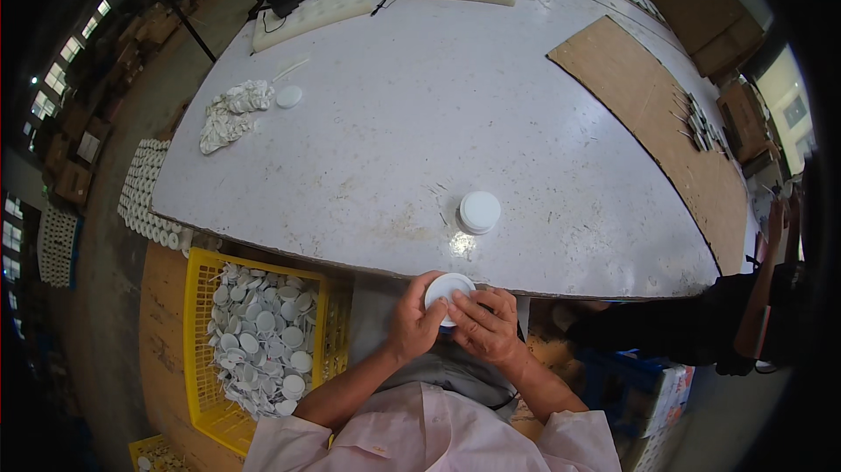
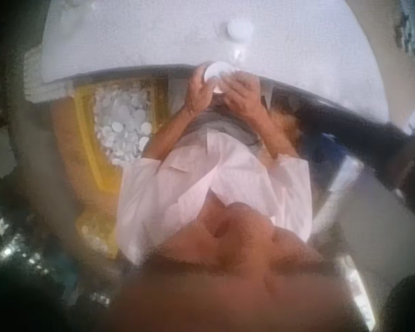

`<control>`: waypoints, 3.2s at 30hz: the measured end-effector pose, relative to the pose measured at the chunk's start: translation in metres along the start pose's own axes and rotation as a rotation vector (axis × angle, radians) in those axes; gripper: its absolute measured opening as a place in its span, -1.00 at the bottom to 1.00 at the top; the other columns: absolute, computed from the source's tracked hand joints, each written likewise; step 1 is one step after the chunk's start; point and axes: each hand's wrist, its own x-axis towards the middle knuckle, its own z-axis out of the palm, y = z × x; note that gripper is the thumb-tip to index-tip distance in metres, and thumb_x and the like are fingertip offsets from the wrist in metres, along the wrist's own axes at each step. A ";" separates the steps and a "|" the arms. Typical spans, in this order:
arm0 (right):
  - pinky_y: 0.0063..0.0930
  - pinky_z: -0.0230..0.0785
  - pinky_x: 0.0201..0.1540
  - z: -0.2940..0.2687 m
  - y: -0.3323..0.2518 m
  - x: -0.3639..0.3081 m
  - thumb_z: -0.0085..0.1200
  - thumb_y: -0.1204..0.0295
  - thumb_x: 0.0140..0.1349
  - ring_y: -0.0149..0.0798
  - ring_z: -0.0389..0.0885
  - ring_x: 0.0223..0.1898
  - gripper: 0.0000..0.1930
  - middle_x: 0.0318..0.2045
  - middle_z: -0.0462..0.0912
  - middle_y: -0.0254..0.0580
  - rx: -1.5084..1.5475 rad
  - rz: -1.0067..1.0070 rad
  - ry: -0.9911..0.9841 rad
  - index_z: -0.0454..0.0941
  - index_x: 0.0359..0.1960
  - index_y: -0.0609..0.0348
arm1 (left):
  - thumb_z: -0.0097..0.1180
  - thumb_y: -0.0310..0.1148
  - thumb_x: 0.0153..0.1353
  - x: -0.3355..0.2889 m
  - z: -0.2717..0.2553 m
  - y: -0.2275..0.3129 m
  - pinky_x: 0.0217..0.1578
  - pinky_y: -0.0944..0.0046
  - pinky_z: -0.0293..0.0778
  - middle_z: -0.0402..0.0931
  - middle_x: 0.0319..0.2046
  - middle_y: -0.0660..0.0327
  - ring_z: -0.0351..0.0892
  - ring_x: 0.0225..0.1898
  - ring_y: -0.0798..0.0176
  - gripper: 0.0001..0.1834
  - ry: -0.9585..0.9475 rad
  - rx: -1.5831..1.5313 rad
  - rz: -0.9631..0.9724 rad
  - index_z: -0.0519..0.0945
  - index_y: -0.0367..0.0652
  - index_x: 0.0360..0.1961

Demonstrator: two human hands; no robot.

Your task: The person assembles light fixtures by taking lamp housings, fitting circular diffuser discs onto them by hand, and placing the assembled units on the table.

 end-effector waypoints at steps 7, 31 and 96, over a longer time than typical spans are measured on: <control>-0.31 0.35 -0.03 0.007 -0.009 0.011 0.23 0.49 -0.15 -0.22 0.51 -0.10 -0.62 -0.05 0.60 -0.37 0.100 -0.019 -0.008 0.64 -0.18 0.03 | -0.09 -0.53 0.14 -0.011 -0.026 -0.014 -0.11 0.37 0.42 0.48 -0.14 0.14 0.47 -0.12 0.34 -0.62 0.029 -0.099 -0.177 0.39 -0.29 0.03; -0.23 0.27 0.16 -0.139 0.294 -0.047 0.32 0.28 -0.04 0.01 0.44 0.11 -0.30 0.07 0.47 0.15 -0.681 0.993 0.516 0.36 0.16 0.29 | 0.04 -0.38 -0.03 -0.164 -0.391 -0.204 -0.42 0.10 0.50 0.56 -0.35 0.02 0.58 -0.43 -0.01 -0.63 0.899 0.746 -0.645 0.53 -0.30 -0.15; -0.67 0.42 -0.52 -0.001 0.089 0.026 0.00 0.53 0.27 -0.48 0.55 -0.53 -0.79 -0.43 0.59 -0.25 1.413 1.279 0.676 0.40 -0.07 0.23 | 0.22 -0.70 -0.01 -0.015 -0.008 -0.028 0.00 0.22 0.50 0.44 0.02 0.07 0.52 0.01 0.20 -0.28 -0.158 -0.067 -0.194 0.19 -0.33 0.19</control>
